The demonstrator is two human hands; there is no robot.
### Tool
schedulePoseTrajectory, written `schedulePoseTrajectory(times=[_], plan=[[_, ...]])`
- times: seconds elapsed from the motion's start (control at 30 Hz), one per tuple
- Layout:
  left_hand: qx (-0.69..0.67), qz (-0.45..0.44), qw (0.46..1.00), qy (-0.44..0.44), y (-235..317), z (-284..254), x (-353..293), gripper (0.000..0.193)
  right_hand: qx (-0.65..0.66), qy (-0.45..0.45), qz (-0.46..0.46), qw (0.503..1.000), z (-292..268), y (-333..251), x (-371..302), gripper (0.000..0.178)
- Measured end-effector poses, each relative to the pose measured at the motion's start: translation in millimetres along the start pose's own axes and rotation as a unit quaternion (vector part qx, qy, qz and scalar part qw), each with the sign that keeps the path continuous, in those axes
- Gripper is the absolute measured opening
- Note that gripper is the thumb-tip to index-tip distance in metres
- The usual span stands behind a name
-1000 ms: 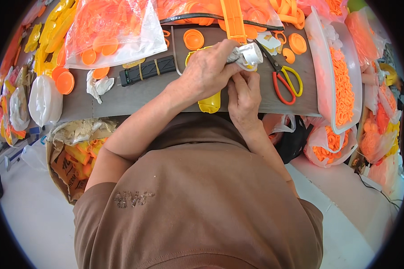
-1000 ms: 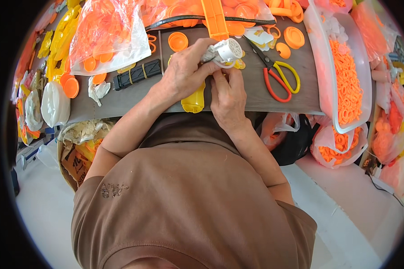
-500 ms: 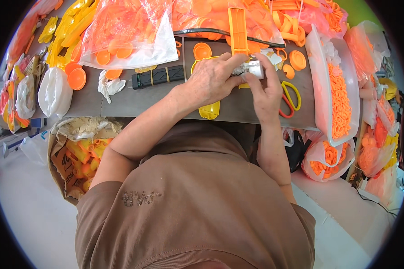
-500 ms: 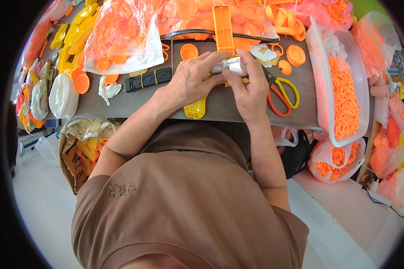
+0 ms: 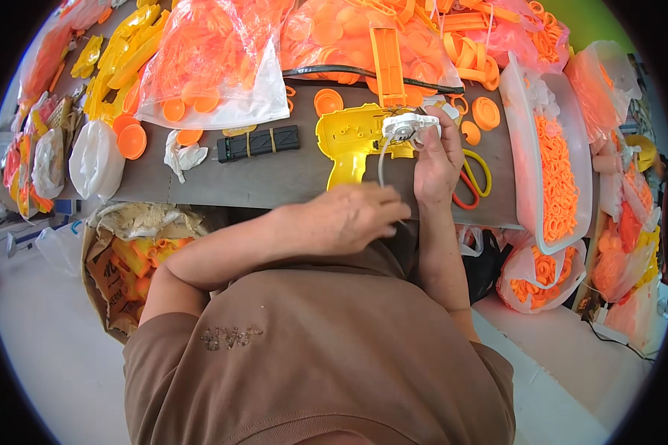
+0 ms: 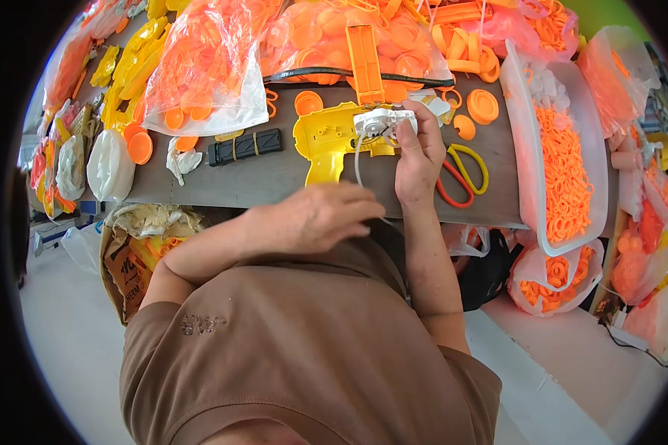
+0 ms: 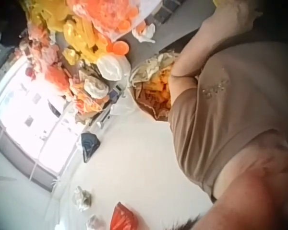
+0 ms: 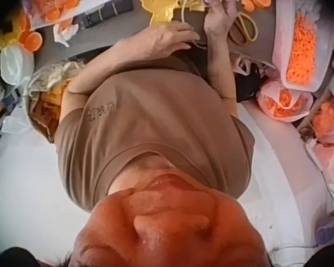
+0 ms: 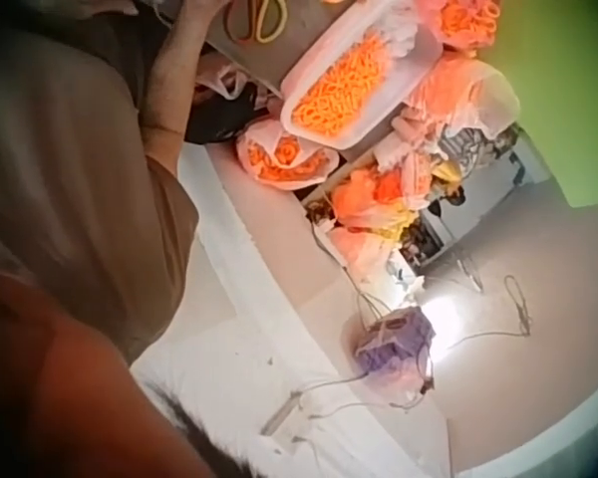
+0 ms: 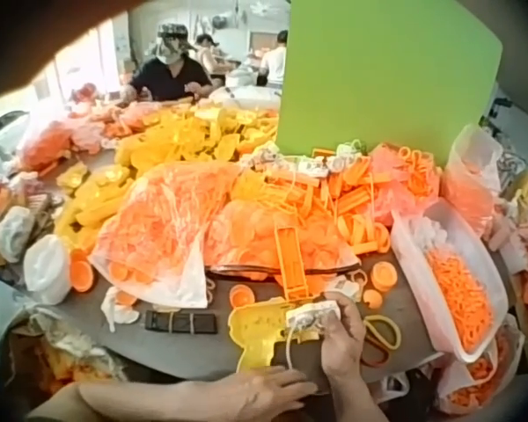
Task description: Assembling parts of a yellow plastic toy gun.
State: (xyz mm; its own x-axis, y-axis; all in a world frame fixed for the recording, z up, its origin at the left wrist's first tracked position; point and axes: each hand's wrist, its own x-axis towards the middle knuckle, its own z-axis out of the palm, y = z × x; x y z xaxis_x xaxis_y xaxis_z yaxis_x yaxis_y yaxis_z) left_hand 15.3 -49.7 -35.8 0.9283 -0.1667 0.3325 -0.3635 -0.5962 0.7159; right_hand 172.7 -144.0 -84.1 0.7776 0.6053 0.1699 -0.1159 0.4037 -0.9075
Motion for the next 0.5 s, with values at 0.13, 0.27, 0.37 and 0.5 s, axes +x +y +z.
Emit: schedulePoseTrajectory(times=[0.13, 0.27, 0.37, 0.5], plan=[[0.215, 0.042, 0.964, 0.15, -41, -52, 37, 0.028, 0.068, -0.001, 0.02, 0.997, 1, 0, -1, 0.029], [0.379, 0.042, 0.921, 0.085, -77, -82, 72, 0.039, 0.051, -0.009, 0.006, 0.999, -1, 2, -1, 0.032], [0.45, 0.071, 0.89, -0.004, -93, -83, 87, 0.037, 0.045, -0.005, 0.018, 0.999, -1, 2, -1, 0.032], [0.43, 0.09, 0.894, -0.089, -90, -88, 94, 0.032, 0.051, -0.016, 0.013, 0.998, -3, 3, -2, 0.033]])
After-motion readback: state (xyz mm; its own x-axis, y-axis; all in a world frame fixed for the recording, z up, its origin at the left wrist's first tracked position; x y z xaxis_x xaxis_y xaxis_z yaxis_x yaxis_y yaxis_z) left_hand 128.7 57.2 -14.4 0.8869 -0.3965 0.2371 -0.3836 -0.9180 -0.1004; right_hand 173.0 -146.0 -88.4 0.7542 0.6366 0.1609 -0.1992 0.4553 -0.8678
